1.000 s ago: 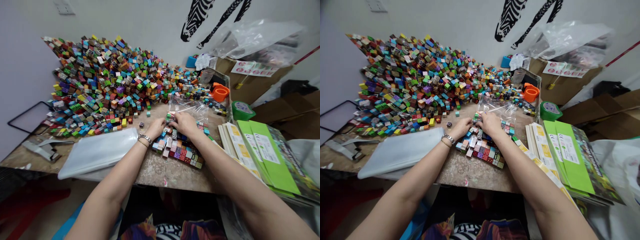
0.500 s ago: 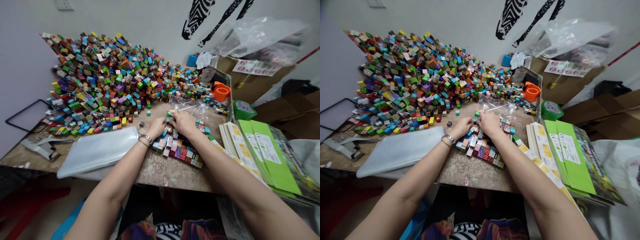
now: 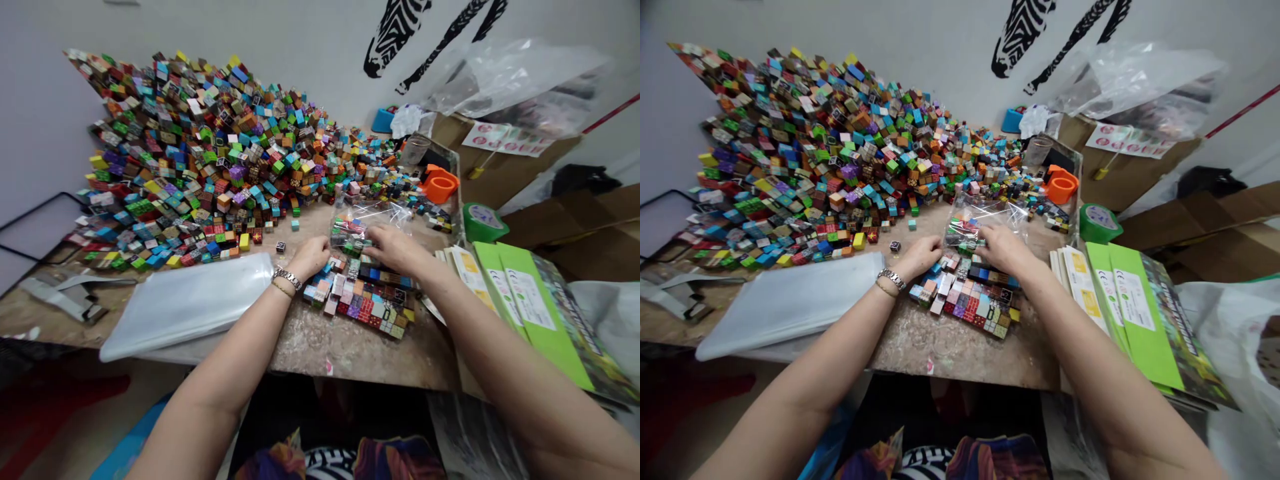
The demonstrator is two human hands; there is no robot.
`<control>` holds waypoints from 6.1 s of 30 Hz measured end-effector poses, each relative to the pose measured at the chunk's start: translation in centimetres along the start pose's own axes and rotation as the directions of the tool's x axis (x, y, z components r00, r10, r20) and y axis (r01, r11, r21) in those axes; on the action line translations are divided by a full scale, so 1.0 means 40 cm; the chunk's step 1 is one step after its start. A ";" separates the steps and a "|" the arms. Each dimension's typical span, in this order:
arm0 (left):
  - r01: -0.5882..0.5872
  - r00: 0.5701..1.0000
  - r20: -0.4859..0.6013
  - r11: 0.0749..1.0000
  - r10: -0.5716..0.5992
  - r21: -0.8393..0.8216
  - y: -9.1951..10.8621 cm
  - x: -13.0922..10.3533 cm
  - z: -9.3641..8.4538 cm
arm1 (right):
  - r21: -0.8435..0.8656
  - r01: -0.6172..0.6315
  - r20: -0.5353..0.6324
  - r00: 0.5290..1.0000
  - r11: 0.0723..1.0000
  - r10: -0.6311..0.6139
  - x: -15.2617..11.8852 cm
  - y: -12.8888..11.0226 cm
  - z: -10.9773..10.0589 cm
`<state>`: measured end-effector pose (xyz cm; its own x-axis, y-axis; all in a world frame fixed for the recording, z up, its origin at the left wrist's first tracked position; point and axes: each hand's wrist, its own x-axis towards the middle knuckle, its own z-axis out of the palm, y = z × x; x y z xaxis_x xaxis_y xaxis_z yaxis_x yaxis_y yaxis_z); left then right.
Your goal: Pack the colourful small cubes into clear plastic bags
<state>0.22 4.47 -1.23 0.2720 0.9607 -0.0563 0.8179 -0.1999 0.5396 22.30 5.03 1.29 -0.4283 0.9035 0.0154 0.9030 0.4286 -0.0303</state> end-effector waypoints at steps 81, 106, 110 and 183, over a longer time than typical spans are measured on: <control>-0.561 0.793 0.142 0.621 0.592 0.547 0.202 0.121 0.065 | 0.086 -0.209 -0.084 0.973 0.974 0.216 -0.106 0.148 0.034; -0.699 0.707 0.177 0.639 0.684 0.322 0.169 0.171 0.097 | 0.214 -0.287 -0.068 0.949 0.934 0.308 -0.119 0.182 0.058; -0.737 0.672 0.214 0.611 0.709 0.289 0.165 0.176 0.088 | 0.169 -0.366 -0.026 0.926 0.915 0.376 -0.108 0.170 0.059; -0.130 0.988 -0.089 0.992 0.129 0.001 0.036 0.156 0.000 | 0.273 -0.433 -0.031 0.888 0.859 0.458 -0.070 0.096 0.064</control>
<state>3.09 10.19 -0.81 0.3291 0.9401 0.0886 0.7761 -0.3228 0.5418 26.89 4.15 -1.44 0.0339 0.9990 0.0307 0.9520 -0.0230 -0.3053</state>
